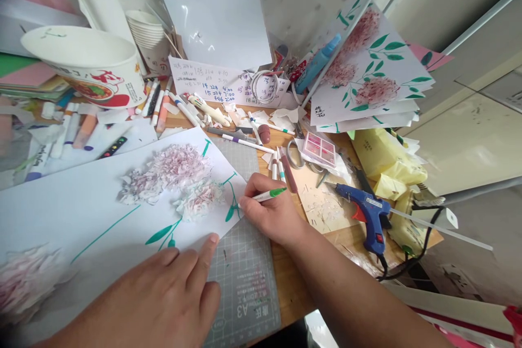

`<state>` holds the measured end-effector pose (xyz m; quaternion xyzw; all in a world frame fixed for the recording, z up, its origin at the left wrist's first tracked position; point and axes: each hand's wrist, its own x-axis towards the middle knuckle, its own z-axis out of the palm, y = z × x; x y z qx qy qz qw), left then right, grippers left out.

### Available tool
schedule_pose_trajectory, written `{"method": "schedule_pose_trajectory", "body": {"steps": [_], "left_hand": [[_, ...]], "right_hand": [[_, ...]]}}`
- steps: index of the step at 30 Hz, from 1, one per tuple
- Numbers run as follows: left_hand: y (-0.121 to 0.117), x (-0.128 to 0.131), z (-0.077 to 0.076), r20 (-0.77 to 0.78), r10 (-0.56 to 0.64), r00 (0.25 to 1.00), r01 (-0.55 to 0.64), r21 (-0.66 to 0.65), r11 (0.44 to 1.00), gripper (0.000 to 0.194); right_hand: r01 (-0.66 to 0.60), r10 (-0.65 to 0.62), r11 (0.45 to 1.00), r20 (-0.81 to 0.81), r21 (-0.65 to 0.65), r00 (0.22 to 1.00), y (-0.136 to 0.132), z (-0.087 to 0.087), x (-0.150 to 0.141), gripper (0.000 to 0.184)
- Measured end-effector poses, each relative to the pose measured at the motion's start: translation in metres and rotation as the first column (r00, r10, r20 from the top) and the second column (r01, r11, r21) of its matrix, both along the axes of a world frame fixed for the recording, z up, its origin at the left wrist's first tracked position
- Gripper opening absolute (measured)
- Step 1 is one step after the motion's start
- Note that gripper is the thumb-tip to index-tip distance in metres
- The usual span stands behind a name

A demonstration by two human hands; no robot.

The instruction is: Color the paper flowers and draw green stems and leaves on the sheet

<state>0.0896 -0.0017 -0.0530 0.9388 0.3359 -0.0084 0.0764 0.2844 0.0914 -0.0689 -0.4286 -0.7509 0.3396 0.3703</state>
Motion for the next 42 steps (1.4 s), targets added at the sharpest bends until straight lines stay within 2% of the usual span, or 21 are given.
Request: {"method": "schedule_pose_trajectory", "body": {"steps": [4,9,16,21,27,32,37,42], "left_hand": [[0.0,0.002,0.003,-0.032,0.008,0.999,-0.008,0.002,1.0,0.035],[0.001,0.004,0.006,-0.05,0.023,0.998,-0.022,0.014,1.0,0.033],[0.003,0.004,0.007,-0.045,0.02,0.999,-0.019,0.016,1.0,0.032],[0.002,0.004,0.006,-0.043,0.013,0.999,-0.012,0.022,1.0,0.035],[-0.002,0.0,0.0,0.001,0.003,1.0,-0.004,0.06,0.998,0.037],[0.003,0.002,-0.002,-0.008,-0.002,1.0,0.002,0.034,0.999,0.036],[0.001,0.003,0.004,-0.019,0.004,1.0,-0.005,-0.005,1.0,0.037],[-0.001,0.004,0.01,-0.058,0.066,0.996,-0.063,0.047,0.997,0.03]], "right_hand": [[-0.001,0.001,1.0,-0.007,0.004,1.0,0.0,0.001,0.001,0.017],[-0.081,0.08,0.996,-0.031,-0.037,0.996,-0.002,0.002,0.002,0.018],[0.011,-0.011,1.0,-0.015,-0.004,1.0,0.001,-0.001,0.0,0.017],[0.021,-0.021,1.0,-0.026,0.0,0.999,0.001,-0.001,-0.001,0.017],[-0.053,0.053,0.998,-0.033,-0.021,0.998,-0.001,0.002,-0.001,0.017],[-0.094,0.091,0.994,-0.041,-0.059,0.995,-0.003,0.001,0.002,0.016],[-0.032,0.031,0.999,-0.032,-0.03,0.999,-0.001,0.001,0.0,0.017],[0.04,-0.04,0.999,-0.011,-0.006,0.999,0.0,-0.001,-0.003,0.017]]}}
